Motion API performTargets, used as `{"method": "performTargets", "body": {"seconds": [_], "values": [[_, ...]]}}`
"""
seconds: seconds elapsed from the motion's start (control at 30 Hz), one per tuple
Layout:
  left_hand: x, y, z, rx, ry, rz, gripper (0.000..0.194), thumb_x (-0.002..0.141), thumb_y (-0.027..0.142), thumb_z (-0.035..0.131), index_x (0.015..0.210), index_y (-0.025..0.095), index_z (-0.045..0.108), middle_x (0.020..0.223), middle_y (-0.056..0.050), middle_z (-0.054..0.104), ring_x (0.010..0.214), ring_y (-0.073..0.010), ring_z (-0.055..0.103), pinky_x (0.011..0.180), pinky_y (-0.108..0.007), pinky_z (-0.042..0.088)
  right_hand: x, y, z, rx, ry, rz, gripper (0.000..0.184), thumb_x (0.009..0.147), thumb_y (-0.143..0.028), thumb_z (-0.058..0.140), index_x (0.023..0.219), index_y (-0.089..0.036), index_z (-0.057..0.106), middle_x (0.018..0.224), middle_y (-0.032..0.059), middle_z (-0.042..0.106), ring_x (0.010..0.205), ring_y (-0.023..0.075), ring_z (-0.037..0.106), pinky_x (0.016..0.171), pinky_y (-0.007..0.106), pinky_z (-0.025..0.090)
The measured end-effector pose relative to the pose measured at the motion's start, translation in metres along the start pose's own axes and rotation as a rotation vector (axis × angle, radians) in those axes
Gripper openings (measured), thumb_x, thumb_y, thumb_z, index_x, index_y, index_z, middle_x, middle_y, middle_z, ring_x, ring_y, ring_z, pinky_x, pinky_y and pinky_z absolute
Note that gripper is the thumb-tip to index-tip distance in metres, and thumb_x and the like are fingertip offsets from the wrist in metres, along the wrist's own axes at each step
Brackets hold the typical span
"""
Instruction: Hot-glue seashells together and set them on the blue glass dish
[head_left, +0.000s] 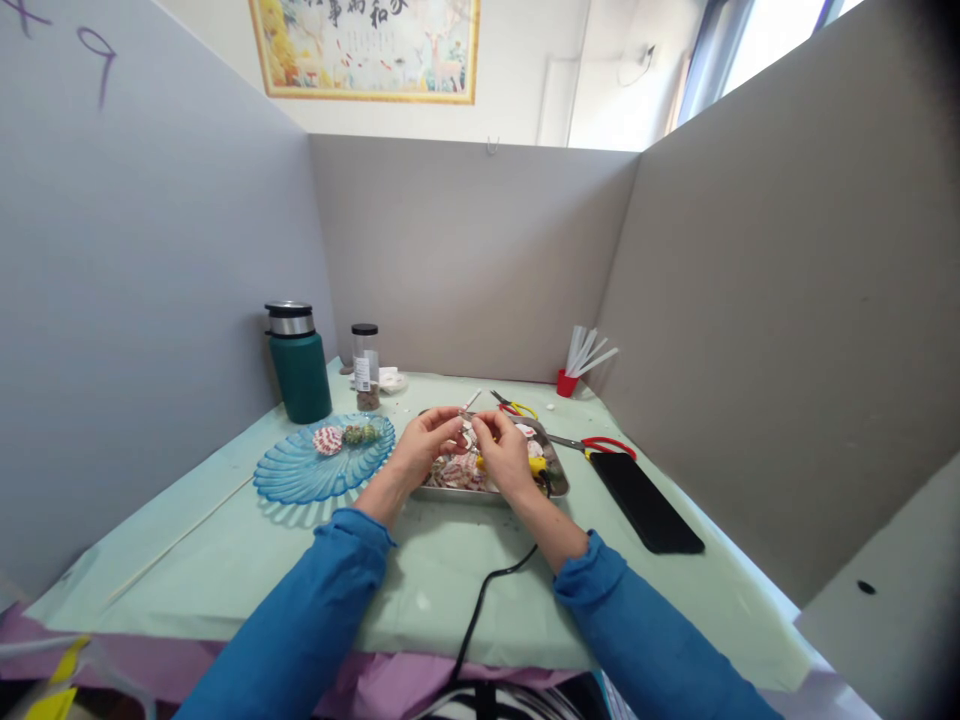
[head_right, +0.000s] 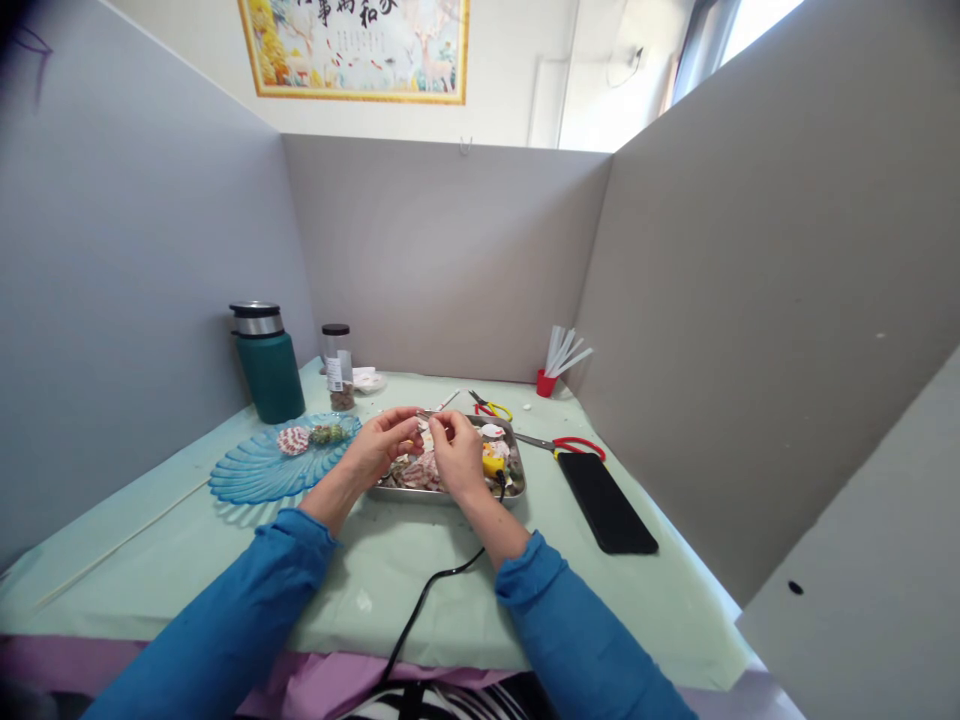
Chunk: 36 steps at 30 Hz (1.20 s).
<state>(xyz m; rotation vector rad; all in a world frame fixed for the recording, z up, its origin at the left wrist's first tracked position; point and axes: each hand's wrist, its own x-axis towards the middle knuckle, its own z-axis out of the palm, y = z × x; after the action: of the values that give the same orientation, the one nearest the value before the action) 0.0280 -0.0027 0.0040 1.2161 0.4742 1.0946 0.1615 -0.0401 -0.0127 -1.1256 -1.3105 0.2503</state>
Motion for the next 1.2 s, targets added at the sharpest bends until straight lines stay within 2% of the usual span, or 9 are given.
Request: {"method": "performTargets", "body": {"seconds": [0.27, 0.63, 0.8, 1.0, 1.2], "values": [[-0.0011, -0.0005, -0.0019, -0.004, -0.033, 0.013, 0.044, 0.07, 0.034, 0.074, 0.107, 0.015, 0.061, 0.071, 0.0, 0.062, 0.06, -0.0108, 0.06, 0.061, -0.028, 0.053, -0.0029, -0.0039, -0.0002, 0.006, -0.008, -0.067, 0.014, 0.086, -0.027, 0.05, 0.087, -0.018, 0.06, 0.086, 0.0035, 0.064, 0.076, 0.0166, 0.058, 0.07, 0.027, 0.045], [0.0008, -0.0043, -0.0057, 0.086, -0.046, 0.043, 0.033, 0.068, 0.03, 0.076, 0.095, 0.017, 0.063, 0.081, -0.002, 0.063, 0.071, -0.0134, 0.062, 0.063, -0.026, 0.053, -0.0024, -0.0054, -0.0014, -0.066, 0.018, -0.087, 0.013, 0.085, -0.026, 0.05, 0.083, -0.018, 0.061, 0.082, 0.0034, 0.062, 0.075, 0.0165, 0.057, 0.069, 0.027, 0.044], [0.0003, -0.0044, -0.0037, 0.166, -0.046, 0.06, 0.035, 0.066, 0.031, 0.076, 0.096, 0.015, 0.067, 0.09, -0.005, 0.064, 0.075, -0.0148, 0.062, 0.061, -0.026, 0.052, -0.0019, -0.0058, -0.0017, -0.138, 0.036, -0.102, 0.011, 0.082, -0.024, 0.053, 0.077, -0.019, 0.061, 0.079, 0.0025, 0.059, 0.072, 0.0163, 0.056, 0.067, 0.027, 0.044], [-0.0014, -0.0015, 0.0002, 0.206, -0.006, 0.052, 0.041, 0.064, 0.034, 0.077, 0.099, 0.015, 0.067, 0.088, -0.006, 0.066, 0.069, -0.0134, 0.061, 0.058, -0.025, 0.051, -0.0024, -0.0069, -0.0023, -0.192, 0.036, -0.126, 0.01, 0.081, -0.02, 0.052, 0.076, -0.02, 0.06, 0.08, 0.0029, 0.059, 0.075, 0.0171, 0.055, 0.068, 0.028, 0.043], [-0.0002, -0.0036, -0.0007, 0.238, 0.025, 0.048, 0.039, 0.063, 0.035, 0.077, 0.094, 0.014, 0.067, 0.089, -0.005, 0.065, 0.065, -0.0117, 0.059, 0.058, -0.026, 0.053, -0.0023, -0.0031, -0.0016, -0.24, 0.045, -0.123, 0.01, 0.081, -0.02, 0.051, 0.072, -0.02, 0.056, 0.079, 0.0026, 0.057, 0.076, 0.018, 0.054, 0.069, 0.029, 0.041]]}}
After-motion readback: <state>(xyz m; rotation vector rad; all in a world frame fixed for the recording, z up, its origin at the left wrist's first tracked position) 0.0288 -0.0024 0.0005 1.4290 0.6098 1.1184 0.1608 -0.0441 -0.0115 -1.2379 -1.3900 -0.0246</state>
